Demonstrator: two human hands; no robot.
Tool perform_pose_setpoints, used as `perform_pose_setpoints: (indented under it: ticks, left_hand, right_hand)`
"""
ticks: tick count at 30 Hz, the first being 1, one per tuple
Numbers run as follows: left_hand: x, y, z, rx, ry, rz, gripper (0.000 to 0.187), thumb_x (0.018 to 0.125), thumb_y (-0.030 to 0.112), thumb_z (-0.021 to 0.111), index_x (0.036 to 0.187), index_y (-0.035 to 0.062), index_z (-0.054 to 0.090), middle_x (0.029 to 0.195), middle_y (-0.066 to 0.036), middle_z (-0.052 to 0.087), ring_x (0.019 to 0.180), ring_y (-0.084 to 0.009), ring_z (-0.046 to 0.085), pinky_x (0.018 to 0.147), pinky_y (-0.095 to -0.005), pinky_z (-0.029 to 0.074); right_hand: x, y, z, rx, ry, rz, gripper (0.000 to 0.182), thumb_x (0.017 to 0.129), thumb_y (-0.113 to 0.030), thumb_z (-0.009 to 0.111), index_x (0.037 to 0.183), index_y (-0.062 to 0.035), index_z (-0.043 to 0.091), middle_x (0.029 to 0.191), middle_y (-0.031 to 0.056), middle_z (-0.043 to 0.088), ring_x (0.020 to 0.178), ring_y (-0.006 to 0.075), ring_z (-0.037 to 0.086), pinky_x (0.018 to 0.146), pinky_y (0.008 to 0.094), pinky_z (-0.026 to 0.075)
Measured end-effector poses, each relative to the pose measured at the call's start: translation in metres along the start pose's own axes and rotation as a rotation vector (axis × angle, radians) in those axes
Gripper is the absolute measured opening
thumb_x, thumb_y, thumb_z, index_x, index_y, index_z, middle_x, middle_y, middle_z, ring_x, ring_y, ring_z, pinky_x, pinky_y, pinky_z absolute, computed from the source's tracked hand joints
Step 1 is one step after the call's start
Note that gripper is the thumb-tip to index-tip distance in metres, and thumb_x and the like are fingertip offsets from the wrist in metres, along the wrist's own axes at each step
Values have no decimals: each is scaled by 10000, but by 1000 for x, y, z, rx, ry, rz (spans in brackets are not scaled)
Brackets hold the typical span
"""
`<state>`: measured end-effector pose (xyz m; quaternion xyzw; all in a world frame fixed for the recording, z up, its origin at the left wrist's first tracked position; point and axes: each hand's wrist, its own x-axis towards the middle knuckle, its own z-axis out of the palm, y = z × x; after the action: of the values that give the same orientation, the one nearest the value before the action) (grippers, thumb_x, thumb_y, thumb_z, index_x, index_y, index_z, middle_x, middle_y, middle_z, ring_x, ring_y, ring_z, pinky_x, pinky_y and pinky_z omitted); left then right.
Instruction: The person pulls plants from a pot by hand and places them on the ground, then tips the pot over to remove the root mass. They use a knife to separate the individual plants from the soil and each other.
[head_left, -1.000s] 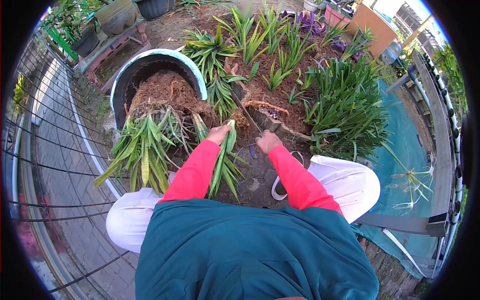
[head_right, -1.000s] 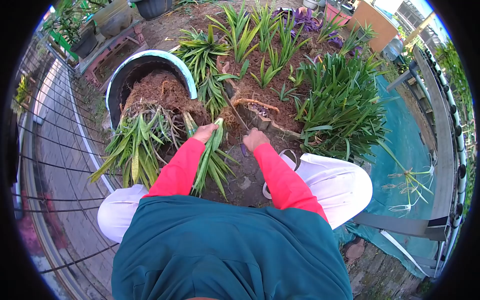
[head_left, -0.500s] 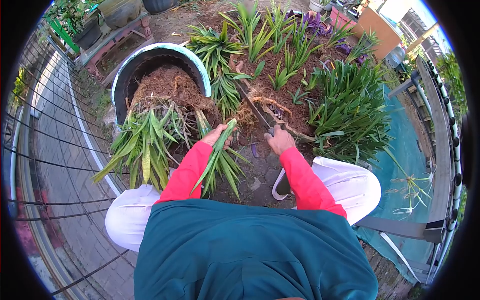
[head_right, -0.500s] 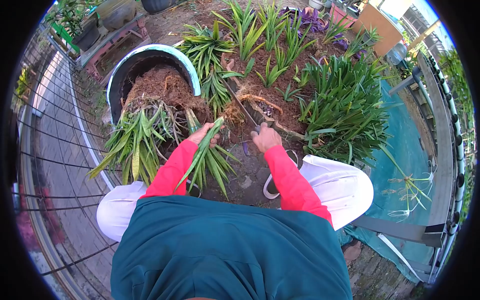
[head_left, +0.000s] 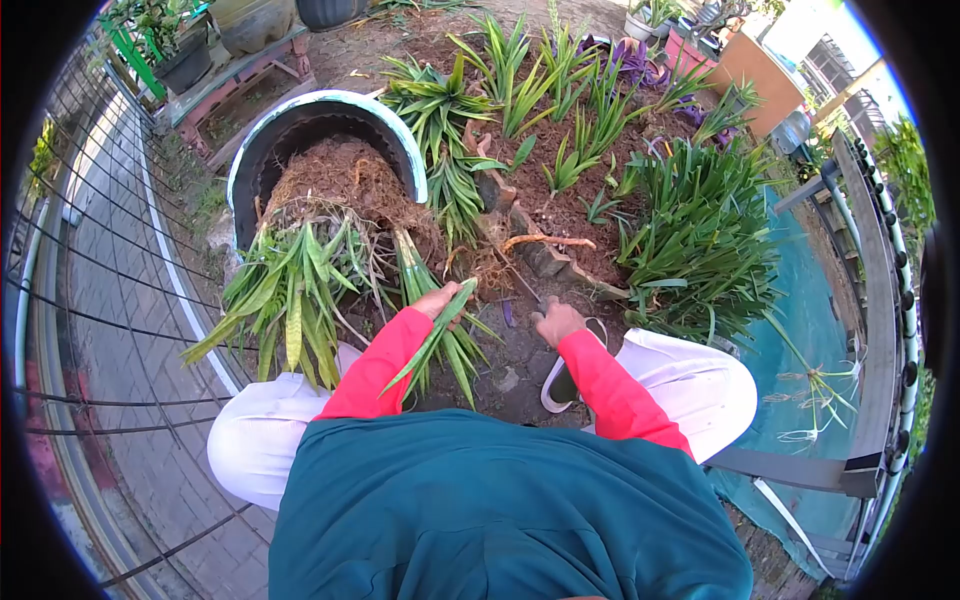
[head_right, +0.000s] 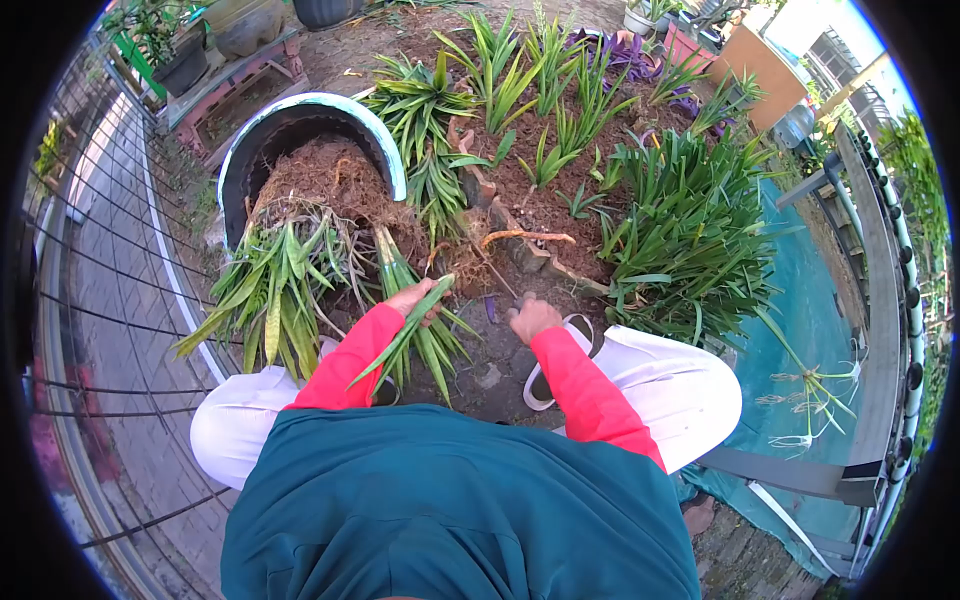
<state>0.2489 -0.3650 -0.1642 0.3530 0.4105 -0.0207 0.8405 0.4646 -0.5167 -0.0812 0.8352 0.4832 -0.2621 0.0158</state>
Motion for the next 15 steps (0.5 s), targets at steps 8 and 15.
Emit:
perform_pose_setpoints:
  ticks: [8,15]
  left_hand:
    - [-18,17,0,43,141,59,394,899,443,406,1038,96,532,647,-14,489,481,-121,454,427,-281,372]
    - [-38,42,17,360,321,322,349,856,315,503,950,1,625,821,-28,602,729,-111,529,675,-278,422]
  right_hand:
    - [-17,-33,-33,194,160,-86,462,821,-414,508,1026,-3,466,923,290,602,911,438,576,813,491,439]
    - [-10,-32,-64,365,449,-144,432,827,-423,520,1000,-37,432,808,289,596,817,461,571,724,521,423]
